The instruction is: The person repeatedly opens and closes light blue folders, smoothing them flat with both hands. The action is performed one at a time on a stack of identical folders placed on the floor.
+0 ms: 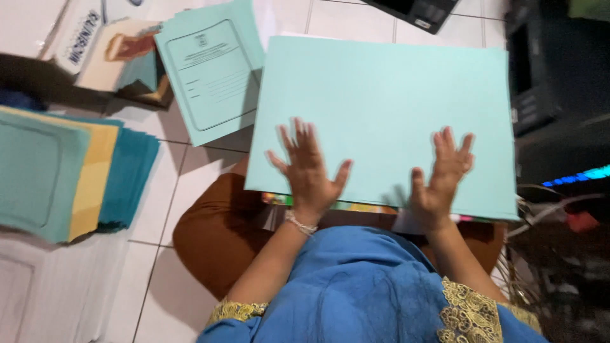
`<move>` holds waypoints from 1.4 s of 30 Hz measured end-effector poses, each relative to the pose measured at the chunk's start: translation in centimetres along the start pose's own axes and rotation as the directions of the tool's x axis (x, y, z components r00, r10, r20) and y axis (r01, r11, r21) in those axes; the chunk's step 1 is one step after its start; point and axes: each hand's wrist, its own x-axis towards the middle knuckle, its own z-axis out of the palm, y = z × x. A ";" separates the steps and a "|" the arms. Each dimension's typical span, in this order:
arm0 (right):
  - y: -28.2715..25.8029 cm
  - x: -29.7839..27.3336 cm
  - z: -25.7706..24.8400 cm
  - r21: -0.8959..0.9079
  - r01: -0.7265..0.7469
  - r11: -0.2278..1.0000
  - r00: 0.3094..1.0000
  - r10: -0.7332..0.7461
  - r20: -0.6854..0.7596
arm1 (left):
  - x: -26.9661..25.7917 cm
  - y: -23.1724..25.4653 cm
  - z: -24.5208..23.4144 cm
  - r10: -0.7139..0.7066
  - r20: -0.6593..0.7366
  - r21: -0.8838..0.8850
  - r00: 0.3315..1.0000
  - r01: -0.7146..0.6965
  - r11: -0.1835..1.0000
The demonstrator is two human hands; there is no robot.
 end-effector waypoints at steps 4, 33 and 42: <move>4.9 -3.3 -6.0 -0.214 -0.176 0.961 0.984 0.174 -0.028 | -1.2 3.0 4.5 0.149 0.302 -0.031 0.942 -0.146 0.989; 19.5 16.8 3.4 -0.622 -0.374 0.689 0.690 0.654 0.309 | -2.3 -0.4 2.1 0.049 0.667 0.257 0.744 -0.291 0.922; 3.7 -1.0 -4.7 -0.517 -0.379 0.768 0.772 0.570 0.281 | -1.3 2.8 1.6 -0.164 0.726 0.258 0.667 -0.043 0.965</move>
